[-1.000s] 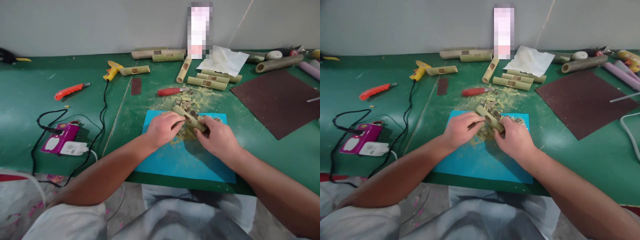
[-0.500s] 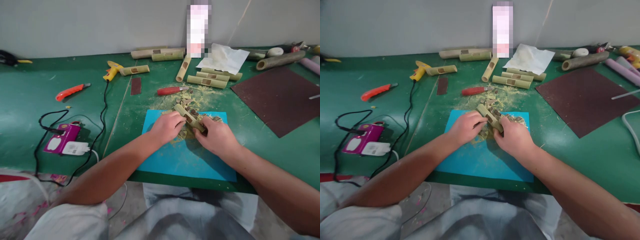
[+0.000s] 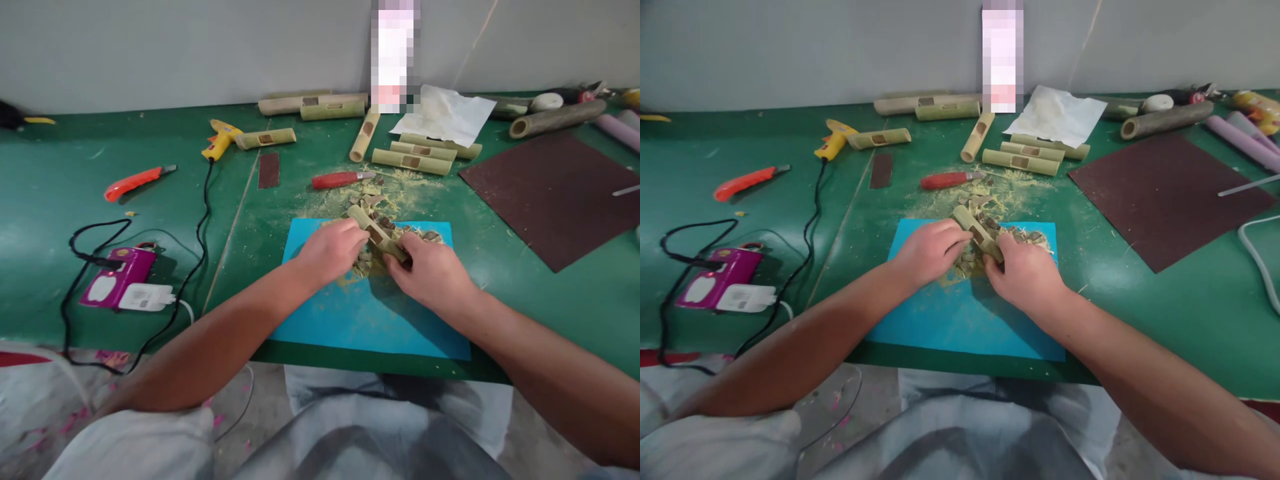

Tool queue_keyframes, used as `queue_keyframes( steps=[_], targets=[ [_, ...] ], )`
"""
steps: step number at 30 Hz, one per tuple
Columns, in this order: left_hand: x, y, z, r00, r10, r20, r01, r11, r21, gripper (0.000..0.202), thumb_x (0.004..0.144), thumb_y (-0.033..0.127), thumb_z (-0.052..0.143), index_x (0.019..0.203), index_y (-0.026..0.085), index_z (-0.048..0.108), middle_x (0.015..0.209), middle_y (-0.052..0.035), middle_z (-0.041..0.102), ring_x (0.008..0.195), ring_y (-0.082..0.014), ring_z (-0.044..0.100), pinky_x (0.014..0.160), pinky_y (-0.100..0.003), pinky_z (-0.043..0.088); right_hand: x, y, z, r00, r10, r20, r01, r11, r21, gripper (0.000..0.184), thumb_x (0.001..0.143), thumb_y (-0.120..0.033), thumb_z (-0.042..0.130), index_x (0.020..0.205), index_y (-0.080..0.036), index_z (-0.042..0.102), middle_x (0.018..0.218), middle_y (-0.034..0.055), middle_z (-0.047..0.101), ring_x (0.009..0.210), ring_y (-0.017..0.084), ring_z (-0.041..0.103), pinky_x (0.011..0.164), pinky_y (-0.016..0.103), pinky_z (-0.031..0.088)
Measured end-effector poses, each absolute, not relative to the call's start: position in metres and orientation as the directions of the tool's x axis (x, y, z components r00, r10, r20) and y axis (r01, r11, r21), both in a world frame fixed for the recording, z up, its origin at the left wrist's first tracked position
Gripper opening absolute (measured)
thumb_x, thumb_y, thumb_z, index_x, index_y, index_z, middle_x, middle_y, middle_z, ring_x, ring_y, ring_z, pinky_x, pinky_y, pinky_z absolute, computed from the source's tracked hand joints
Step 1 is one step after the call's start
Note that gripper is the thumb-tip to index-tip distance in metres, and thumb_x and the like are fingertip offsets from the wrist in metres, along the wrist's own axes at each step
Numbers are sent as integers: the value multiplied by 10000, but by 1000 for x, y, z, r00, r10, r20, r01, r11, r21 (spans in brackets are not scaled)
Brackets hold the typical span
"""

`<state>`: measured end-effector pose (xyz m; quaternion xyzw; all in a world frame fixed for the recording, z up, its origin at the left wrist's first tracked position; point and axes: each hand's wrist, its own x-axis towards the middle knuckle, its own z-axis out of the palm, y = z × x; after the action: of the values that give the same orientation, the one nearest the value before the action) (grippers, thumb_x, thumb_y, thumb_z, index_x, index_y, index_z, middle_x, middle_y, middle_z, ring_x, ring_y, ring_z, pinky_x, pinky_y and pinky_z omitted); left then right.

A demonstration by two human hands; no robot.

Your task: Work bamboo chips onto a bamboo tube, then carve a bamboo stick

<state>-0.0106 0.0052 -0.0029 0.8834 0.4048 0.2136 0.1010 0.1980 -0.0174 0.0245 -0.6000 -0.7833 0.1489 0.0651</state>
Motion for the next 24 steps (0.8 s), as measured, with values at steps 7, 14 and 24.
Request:
queue_keyframes(
  steps=[7, 14, 24],
  targets=[
    [-12, 4, -3, 578, 742, 340, 670, -669, 322, 326, 1052, 263, 430, 999, 136, 725, 931, -99, 717, 854, -203, 690, 733, -309, 542, 198, -19, 26, -281, 956, -79, 918, 244, -311, 196, 909, -394, 487, 872, -211, 547, 658, 39, 583, 566, 167, 462, 544, 298, 217],
    [-14, 5, -1, 582, 740, 337, 656, -673, 343, 317, 1053, 264, 438, 1007, 139, 726, 932, -97, 716, 855, -195, 691, 740, -301, 544, 198, -18, 26, -284, 954, -94, 917, 242, -318, 198, 916, -398, 484, 874, -214, 542, 656, 34, 573, 567, 168, 455, 538, 301, 220],
    [-16, 6, -2, 633, 705, 321, 632, -710, 311, 323, 1058, 272, 429, 1045, 147, 727, 936, -90, 713, 869, -197, 690, 744, -296, 550, 199, -18, 26, -292, 951, -102, 914, 246, -323, 193, 917, -395, 483, 881, -212, 533, 669, 39, 588, 579, 172, 468, 543, 303, 227]
  ],
)
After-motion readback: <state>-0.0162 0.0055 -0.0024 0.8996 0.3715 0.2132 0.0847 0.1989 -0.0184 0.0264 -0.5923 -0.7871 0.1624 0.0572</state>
